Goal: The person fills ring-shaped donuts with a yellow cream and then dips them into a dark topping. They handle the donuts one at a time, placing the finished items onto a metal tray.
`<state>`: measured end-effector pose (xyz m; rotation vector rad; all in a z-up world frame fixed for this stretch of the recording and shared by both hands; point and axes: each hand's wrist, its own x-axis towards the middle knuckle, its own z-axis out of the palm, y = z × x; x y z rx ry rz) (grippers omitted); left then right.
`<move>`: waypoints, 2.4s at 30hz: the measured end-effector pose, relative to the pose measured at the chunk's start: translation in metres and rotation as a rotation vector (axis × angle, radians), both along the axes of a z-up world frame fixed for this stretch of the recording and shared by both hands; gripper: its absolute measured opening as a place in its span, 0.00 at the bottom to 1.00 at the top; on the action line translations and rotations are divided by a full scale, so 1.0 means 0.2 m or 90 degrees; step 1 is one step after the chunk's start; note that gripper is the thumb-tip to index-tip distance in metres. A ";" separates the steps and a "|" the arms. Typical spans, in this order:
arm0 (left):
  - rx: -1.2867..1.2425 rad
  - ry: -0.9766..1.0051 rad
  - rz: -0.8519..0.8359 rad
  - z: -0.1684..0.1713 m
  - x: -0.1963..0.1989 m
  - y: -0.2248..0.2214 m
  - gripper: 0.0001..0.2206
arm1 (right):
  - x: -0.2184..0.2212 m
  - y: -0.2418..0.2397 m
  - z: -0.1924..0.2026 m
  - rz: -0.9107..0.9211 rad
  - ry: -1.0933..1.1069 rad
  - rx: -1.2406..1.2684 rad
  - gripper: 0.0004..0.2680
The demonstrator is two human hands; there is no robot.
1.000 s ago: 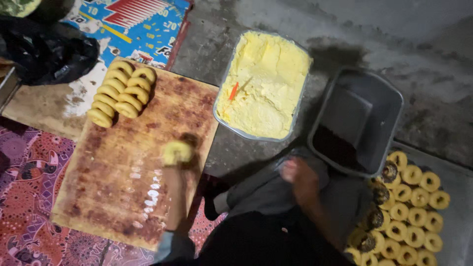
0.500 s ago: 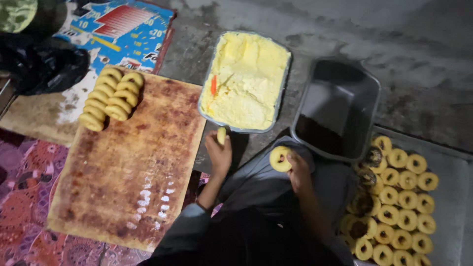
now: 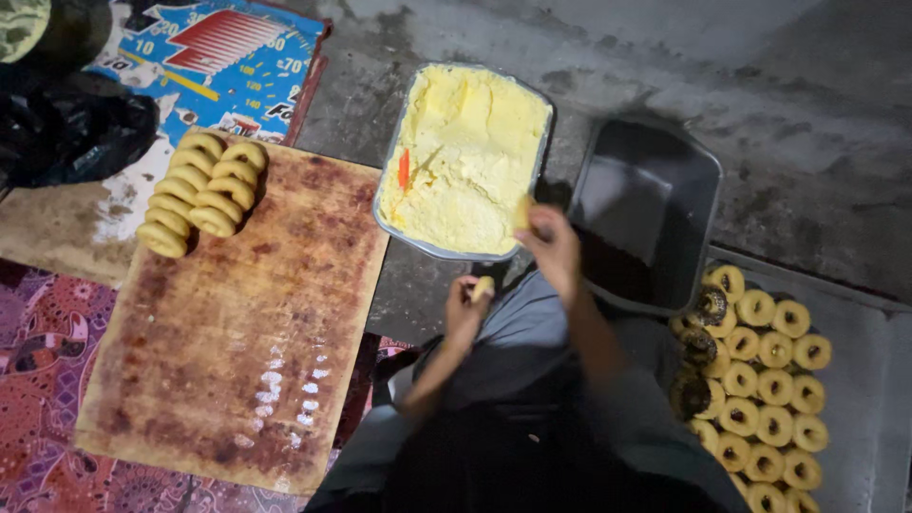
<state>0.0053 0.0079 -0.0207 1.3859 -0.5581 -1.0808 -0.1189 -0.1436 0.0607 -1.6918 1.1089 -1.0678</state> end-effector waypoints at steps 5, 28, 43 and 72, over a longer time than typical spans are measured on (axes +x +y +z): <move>0.006 0.589 0.116 -0.10 0.17 0.06 0.17 | 0.36 -0.01 0.00 0.195 0.195 -0.265 0.09; -0.230 0.668 0.151 -0.03 0.29 0.05 0.18 | 0.37 0.05 0.03 0.111 0.283 -0.326 0.07; -0.131 0.642 0.142 0.02 0.26 0.12 0.18 | 0.30 0.40 0.24 0.202 0.147 -0.315 0.10; -0.163 -0.122 -0.118 0.57 0.19 0.22 0.15 | 0.00 0.66 0.32 0.147 -0.183 0.195 0.17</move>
